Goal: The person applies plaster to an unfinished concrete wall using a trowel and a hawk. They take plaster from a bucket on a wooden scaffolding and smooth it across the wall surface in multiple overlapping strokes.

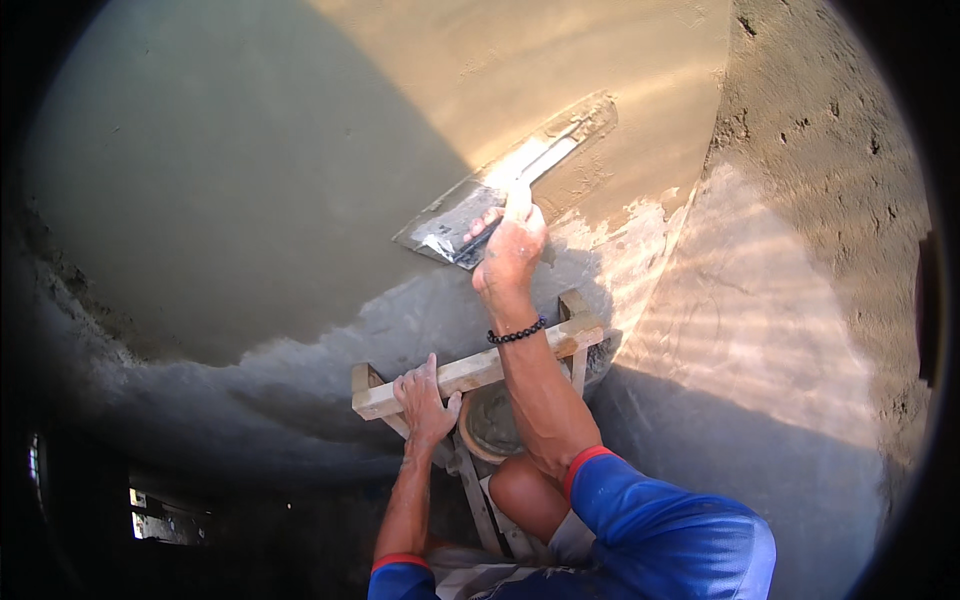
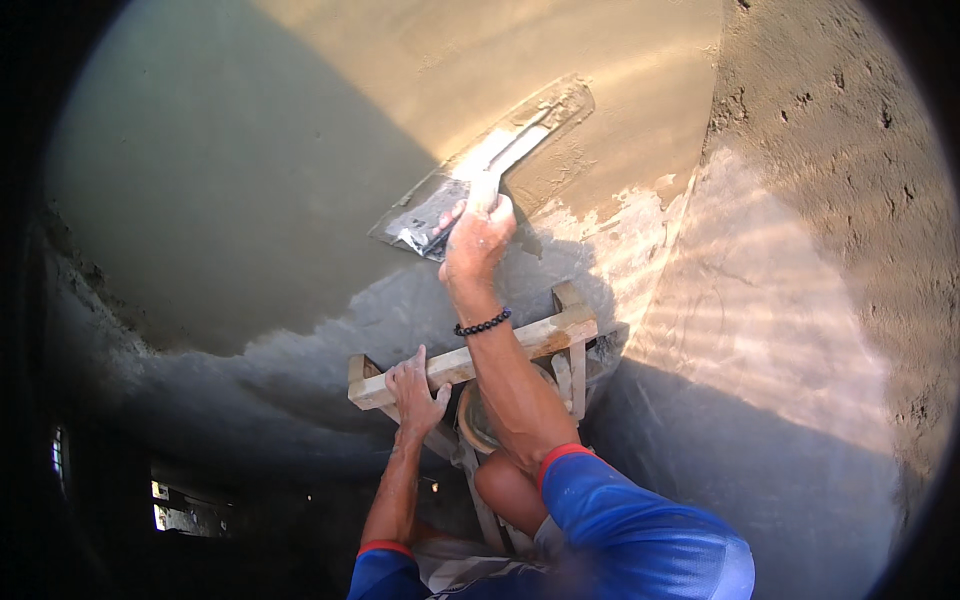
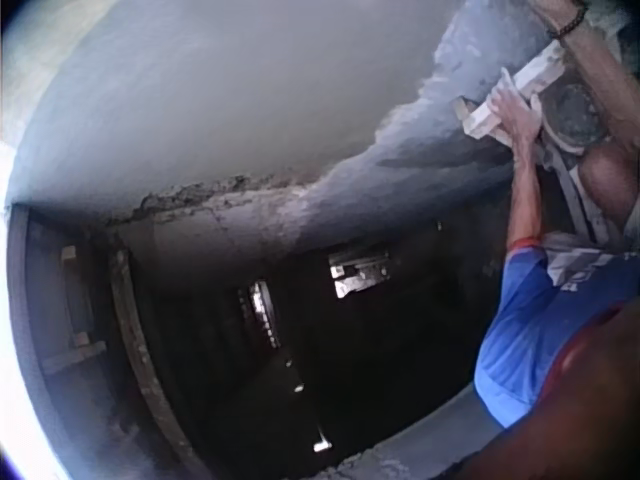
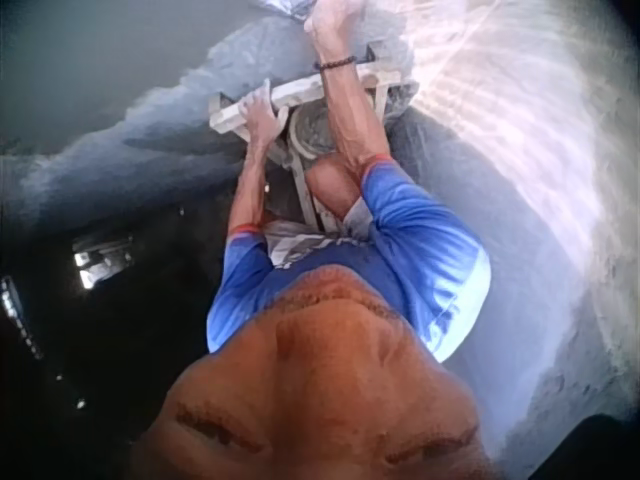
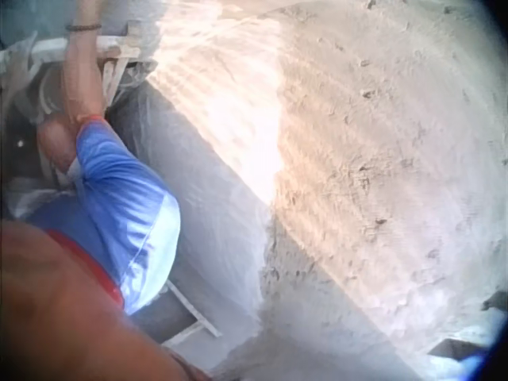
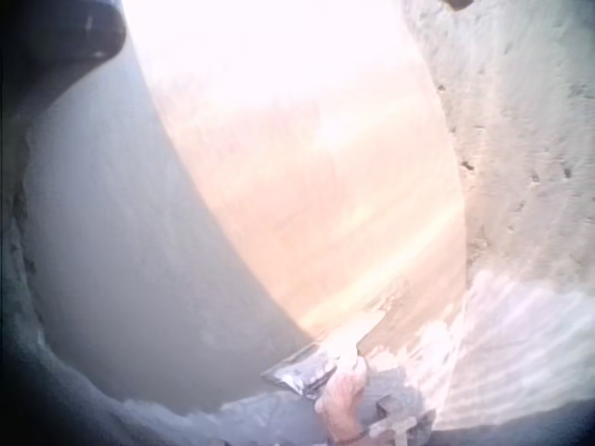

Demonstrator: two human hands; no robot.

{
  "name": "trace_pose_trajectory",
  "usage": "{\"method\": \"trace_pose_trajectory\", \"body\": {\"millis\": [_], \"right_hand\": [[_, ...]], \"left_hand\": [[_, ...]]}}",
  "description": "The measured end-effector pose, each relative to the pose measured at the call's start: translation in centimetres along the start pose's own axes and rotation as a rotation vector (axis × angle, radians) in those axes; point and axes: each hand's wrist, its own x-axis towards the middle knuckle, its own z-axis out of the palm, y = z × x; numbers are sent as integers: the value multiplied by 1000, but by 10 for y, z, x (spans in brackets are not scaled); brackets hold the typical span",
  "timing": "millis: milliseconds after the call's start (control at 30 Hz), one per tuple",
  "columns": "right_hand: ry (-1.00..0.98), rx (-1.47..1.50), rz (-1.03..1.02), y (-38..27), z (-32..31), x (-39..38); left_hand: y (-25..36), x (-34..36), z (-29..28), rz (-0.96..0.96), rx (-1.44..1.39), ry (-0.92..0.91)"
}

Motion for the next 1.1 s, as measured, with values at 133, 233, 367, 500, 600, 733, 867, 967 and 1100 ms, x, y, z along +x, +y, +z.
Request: {"method": "trace_pose_trajectory", "body": {"millis": [133,233,367,500,600,733,867,967,1100], "right_hand": [[-364,-354,-274,7,72,-22],[-472,-351,-410,-30,40,-27],[-135,-484,-471,-114,-94,49],[13,-809,-478,-131,-145,113],[-128,-1249,-804,-81,-152,117],[-203,-1063,-744,-1,-100,47],[-219,-1090,-554,58,-35,-37],[-270,-1031,-478,87,-3,-70],[-504,-809,-387,137,38,-131]], "left_hand": [[1,4,7,-1,13,-35],[-9,-1,3,-22,-17,3],[-11,-5,1,-13,-44,29],[-3,2,4,19,-53,80],[-3,0,7,-4,-59,88],[1,1,2,-8,-35,103],[-4,-2,10,-18,-13,136],[-2,2,16,-65,-54,117],[-47,-17,60,-109,-272,367]]}}
